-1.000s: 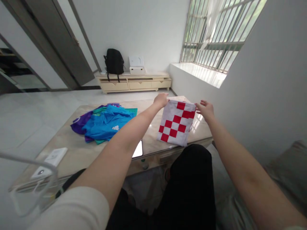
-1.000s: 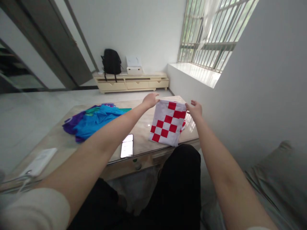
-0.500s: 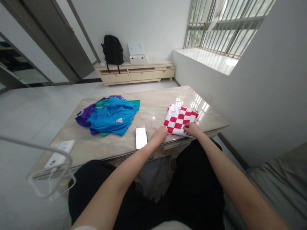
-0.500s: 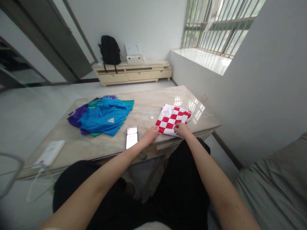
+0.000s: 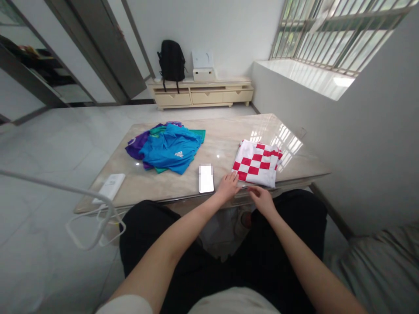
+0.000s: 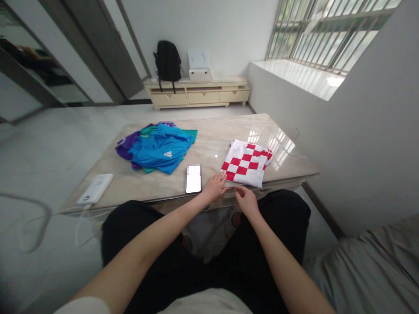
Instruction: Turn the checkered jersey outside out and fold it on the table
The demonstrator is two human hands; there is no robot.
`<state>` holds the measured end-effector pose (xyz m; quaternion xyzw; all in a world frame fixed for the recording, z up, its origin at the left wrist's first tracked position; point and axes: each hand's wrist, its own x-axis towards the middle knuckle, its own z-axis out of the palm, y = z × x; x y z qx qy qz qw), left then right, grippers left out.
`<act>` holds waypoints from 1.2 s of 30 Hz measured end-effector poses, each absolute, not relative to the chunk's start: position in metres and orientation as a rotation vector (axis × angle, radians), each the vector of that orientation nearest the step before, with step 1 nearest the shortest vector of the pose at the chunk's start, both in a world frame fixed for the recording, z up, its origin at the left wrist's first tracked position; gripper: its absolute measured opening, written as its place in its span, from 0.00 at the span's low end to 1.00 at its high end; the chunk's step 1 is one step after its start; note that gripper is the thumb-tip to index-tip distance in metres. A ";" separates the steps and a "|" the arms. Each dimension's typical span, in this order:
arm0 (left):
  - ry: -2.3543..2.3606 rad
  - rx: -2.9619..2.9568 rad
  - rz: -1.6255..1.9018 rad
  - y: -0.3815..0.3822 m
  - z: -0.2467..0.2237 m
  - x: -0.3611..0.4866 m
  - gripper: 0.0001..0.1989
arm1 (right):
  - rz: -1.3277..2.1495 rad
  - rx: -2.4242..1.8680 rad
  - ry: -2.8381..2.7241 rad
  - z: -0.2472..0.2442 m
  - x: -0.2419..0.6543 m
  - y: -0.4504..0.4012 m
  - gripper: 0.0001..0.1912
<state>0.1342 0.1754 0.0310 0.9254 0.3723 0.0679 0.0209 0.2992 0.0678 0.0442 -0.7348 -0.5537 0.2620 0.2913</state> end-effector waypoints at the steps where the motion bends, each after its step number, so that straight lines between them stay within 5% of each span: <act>1: 1.171 2.871 0.208 0.172 0.031 0.133 0.33 | 0.580 -2.001 -1.446 0.049 0.306 0.071 0.21; 6: 1.242 2.854 0.207 0.156 0.031 0.127 0.36 | 0.216 -2.162 -1.446 0.065 0.330 0.107 0.30; 12: 1.255 2.836 0.186 0.144 0.040 0.120 0.36 | 0.196 -2.450 -1.397 0.043 0.332 0.158 0.41; 19: 1.094 2.841 0.176 0.116 0.066 0.087 0.31 | 0.150 -2.475 -1.578 0.020 0.339 0.188 0.41; 27: 0.628 2.638 0.107 0.093 0.091 0.042 0.11 | 0.170 -2.363 -1.785 0.022 0.352 0.264 0.41; 36: 0.446 2.679 0.064 0.082 0.102 0.059 0.10 | 0.181 -2.328 -1.790 0.022 0.360 0.320 0.40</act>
